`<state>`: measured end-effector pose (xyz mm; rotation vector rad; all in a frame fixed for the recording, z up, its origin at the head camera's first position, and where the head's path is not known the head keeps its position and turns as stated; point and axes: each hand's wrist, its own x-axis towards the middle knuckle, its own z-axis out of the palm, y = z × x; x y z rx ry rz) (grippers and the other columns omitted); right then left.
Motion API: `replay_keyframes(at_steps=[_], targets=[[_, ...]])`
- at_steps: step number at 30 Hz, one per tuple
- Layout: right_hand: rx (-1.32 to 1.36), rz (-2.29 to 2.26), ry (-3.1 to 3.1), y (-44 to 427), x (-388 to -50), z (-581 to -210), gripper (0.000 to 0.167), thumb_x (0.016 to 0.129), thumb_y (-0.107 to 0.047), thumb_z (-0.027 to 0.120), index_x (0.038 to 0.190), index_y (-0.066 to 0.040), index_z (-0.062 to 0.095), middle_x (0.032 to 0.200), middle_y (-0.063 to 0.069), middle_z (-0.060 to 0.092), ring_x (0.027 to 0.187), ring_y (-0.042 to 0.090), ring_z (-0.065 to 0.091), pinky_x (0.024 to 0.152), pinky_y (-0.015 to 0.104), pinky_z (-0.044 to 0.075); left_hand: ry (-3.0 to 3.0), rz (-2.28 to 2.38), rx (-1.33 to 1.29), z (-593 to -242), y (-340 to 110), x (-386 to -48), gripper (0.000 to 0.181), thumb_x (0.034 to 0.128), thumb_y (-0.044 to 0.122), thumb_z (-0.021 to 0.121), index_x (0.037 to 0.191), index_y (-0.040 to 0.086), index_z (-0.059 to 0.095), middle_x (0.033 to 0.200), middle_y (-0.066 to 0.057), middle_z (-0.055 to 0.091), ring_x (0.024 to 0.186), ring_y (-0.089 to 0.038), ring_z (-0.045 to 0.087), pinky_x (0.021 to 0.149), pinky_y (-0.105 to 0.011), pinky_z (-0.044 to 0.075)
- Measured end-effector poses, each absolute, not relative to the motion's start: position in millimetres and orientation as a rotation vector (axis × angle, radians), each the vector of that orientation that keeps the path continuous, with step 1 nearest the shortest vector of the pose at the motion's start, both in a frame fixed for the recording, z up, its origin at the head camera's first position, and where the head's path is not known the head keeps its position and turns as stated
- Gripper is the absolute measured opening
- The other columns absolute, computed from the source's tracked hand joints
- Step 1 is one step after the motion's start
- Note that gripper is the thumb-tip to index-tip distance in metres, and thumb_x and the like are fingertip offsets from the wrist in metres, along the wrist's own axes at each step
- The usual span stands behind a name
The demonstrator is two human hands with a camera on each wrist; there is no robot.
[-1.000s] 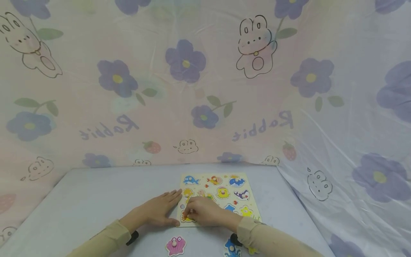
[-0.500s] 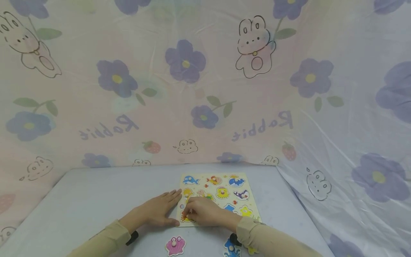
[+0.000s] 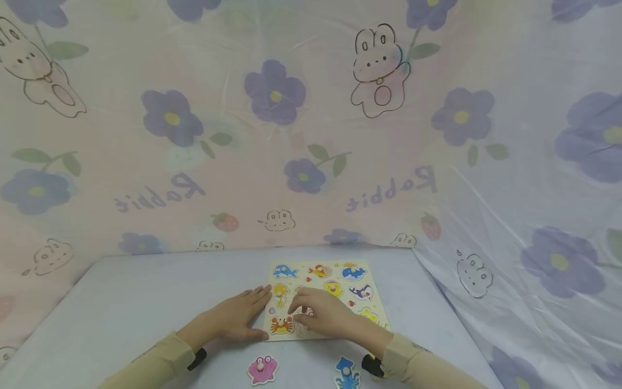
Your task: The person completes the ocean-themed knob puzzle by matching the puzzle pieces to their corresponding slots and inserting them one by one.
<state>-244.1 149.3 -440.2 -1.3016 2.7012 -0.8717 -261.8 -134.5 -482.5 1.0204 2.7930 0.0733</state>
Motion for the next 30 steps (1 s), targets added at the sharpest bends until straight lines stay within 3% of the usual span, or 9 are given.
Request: replay_keyframes(at_steps=[3, 11, 20, 24, 30], targets=[[-1.333, -0.937, 2.725, 162.8, -240.3, -439.6, 0.016, 0.094, -0.005, 0.076, 0.107, -0.015, 0.076, 0.108, -0.009, 0.069, 0.088, 0.012, 0.065, 0.072, 0.022, 0.056, 2.787, 0.079, 1.019, -482.5, -134.0, -262.2, 0.103, 0.092, 0.076, 0.054, 0.161, 0.002, 0.035, 0.17, -0.014, 0.027, 0.156, -0.032, 0.029, 0.126, -0.046, 0.028], [-1.208, -1.061, 2.729, 202.0, -223.3, -446.0, 0.013, 0.097, -0.008, 0.074, 0.108, -0.014, 0.075, 0.109, -0.012, 0.068, 0.091, 0.004, 0.062, 0.076, 0.028, 0.059, 2.778, 0.078, 1.009, -481.9, -133.5, -262.1, 0.103, 0.092, 0.077, 0.053, 0.161, 0.003, 0.034, 0.17, -0.014, 0.027, 0.156, -0.032, 0.028, 0.126, -0.046, 0.027], [-1.187, -1.13, 2.705, 233.2, -208.0, -463.7, 0.013, 0.096, -0.01, 0.075, 0.107, -0.016, 0.074, 0.104, -0.007, 0.069, 0.084, -0.002, 0.059, 0.064, 0.019, 0.054, 2.785, 0.067, 1.009, -483.5, -133.8, -262.6, 0.104, 0.0922, 0.078, 0.051, 0.162, 0.003, 0.034, 0.171, -0.013, 0.026, 0.156, -0.031, 0.028, 0.126, -0.046, 0.027], [-1.207, -1.132, 2.65, 228.2, -200.5, -464.1, 0.013, 0.097, -0.01, 0.074, 0.109, -0.015, 0.073, 0.104, -0.005, 0.07, 0.085, -0.001, 0.059, 0.065, 0.019, 0.053, 2.782, 0.11, 1.012, -481.6, -134.3, -260.7, 0.103, 0.0927, 0.076, 0.053, 0.161, 0.002, 0.034, 0.17, -0.013, 0.026, 0.156, -0.032, 0.028, 0.126, -0.047, 0.027], [-1.233, -1.022, 2.56, 187.8, -194.4, -463.5, 0.012, 0.099, -0.018, 0.073, 0.111, -0.019, 0.074, 0.108, -0.014, 0.068, 0.086, -0.002, 0.059, 0.068, 0.018, 0.054, 2.779, 0.148, 1.002, -479.0, -135.7, -258.4, 0.102, 0.093, 0.076, 0.053, 0.162, 0.002, 0.034, 0.171, -0.013, 0.025, 0.156, -0.032, 0.027, 0.126, -0.047, 0.026]])
